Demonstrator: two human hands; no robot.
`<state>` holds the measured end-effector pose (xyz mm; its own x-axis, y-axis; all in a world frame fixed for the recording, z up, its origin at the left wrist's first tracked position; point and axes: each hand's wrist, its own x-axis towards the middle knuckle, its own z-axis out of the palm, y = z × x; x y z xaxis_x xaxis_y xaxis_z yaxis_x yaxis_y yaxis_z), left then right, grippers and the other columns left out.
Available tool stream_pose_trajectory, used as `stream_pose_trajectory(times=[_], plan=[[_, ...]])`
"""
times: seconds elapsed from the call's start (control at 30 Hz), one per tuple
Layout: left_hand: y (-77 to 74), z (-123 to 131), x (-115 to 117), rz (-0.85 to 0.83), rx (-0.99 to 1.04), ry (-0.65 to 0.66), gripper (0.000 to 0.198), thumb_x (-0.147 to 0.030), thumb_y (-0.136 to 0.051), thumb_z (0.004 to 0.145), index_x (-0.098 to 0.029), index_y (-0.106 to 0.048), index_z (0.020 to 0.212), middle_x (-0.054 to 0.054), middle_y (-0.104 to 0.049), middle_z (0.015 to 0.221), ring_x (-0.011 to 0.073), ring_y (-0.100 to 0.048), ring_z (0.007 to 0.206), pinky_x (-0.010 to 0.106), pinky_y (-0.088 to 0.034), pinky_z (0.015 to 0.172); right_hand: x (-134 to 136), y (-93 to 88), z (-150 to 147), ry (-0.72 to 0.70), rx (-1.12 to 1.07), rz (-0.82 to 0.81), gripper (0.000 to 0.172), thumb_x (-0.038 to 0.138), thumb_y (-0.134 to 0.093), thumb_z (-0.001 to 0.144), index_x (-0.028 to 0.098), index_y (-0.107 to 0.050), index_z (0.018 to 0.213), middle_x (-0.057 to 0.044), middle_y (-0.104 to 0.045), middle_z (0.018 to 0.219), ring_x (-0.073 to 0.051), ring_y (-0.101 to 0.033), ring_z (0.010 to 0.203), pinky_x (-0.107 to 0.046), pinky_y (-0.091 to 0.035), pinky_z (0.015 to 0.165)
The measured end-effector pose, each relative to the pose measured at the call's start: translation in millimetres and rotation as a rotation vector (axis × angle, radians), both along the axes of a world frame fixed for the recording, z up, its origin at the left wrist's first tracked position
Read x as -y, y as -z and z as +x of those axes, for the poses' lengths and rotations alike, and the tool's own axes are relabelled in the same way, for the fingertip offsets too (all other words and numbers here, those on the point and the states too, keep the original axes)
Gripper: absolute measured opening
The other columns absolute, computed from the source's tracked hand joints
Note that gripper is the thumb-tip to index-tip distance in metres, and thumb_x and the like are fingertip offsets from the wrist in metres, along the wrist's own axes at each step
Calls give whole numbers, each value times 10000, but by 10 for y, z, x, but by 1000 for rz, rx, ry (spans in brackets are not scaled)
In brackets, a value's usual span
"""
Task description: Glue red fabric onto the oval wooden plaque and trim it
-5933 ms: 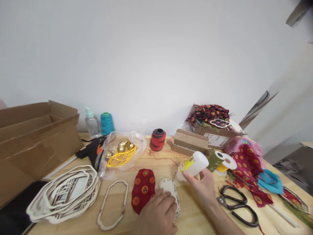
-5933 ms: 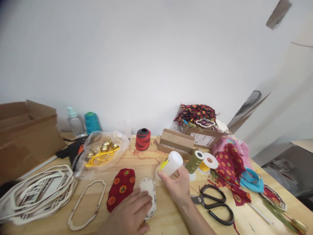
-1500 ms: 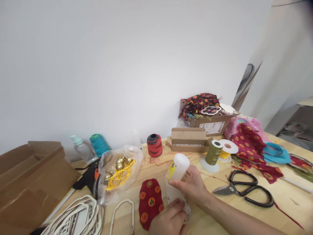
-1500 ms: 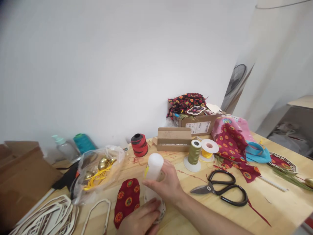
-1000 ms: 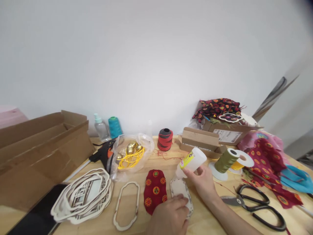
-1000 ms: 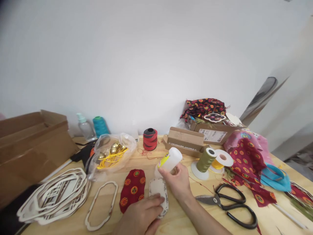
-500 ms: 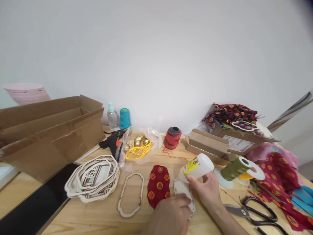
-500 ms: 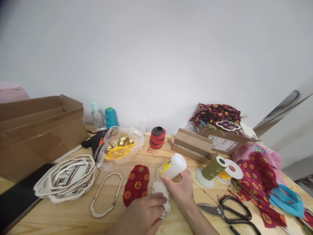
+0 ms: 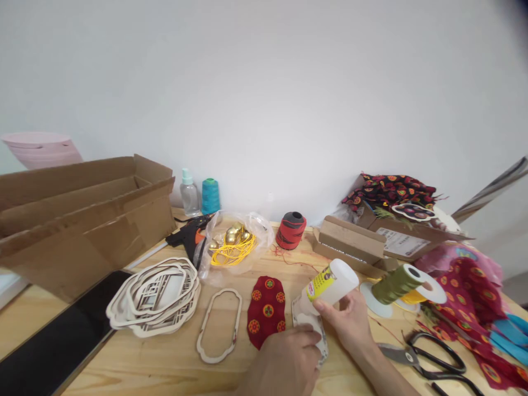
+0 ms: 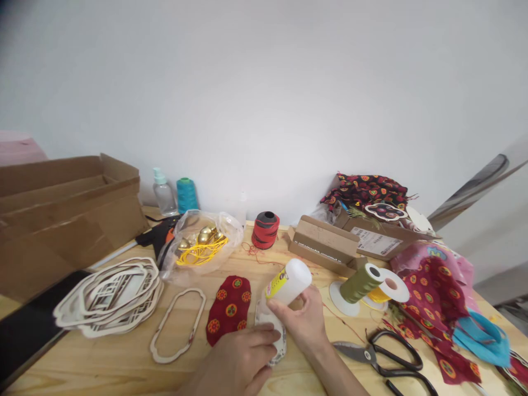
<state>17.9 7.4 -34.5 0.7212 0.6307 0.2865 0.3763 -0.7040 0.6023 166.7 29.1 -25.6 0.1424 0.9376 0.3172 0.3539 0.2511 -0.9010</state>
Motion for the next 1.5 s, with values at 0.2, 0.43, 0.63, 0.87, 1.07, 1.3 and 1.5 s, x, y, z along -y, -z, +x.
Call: stream_pose_trajectory(times=[0.2,0.43,0.63,0.87,1.07,1.3,1.5], plan=[[-28,19,-1,24,-55,32,142,-90,-539,745,-134,-647,826,67,-690,963,175,-596,974,241,-444,878,-14,7,4,27,-45,-40,167,319,-693,597,165,-670,654,-81,-713,663,-254,-655,613,-332,-529,581],[-29,8,-13,29,-55,23,159,-78,-554,729,-114,-653,847,70,-697,931,182,-594,981,238,-434,888,-1,-30,-23,54,-49,-35,169,326,-699,567,168,-664,616,-75,-708,630,-257,-652,589,-335,-531,557],[-32,7,-7,26,-55,39,163,-73,-570,729,-99,-656,865,88,-688,979,181,-585,997,232,-412,912,-39,-1,34,108,-58,-29,192,320,-683,615,153,-680,711,-102,-722,727,-271,-663,670,-362,-532,630],[-15,5,-8,-4,-79,42,173,-90,-548,734,-129,-645,873,77,-675,1023,188,-574,1017,260,-432,897,-26,-23,-15,66,-66,-34,170,316,-691,605,161,-678,673,-90,-721,684,-263,-666,624,-338,-542,575],[6,11,2,11,-31,32,195,-96,-516,756,-138,-639,901,76,-677,1018,185,-577,1014,267,-432,900,-23,-65,-15,96,-55,-26,150,303,-680,608,165,-677,664,-86,-721,676,-258,-663,616,-341,-541,578],[-20,3,-9,-7,-75,45,197,-67,-541,727,-112,-643,889,92,-670,1032,189,-566,1030,254,-416,917,-33,-47,3,103,-65,-30,142,286,-692,589,163,-680,658,-81,-723,673,-256,-666,619,-339,-541,581],[-16,0,-14,-7,-60,44,200,-86,-518,744,-135,-639,896,84,-669,1044,199,-568,1030,296,-440,899,-37,-22,17,114,-84,-26,180,314,-681,609,155,-686,693,-93,-725,711,-269,-668,655,-355,-536,602]])
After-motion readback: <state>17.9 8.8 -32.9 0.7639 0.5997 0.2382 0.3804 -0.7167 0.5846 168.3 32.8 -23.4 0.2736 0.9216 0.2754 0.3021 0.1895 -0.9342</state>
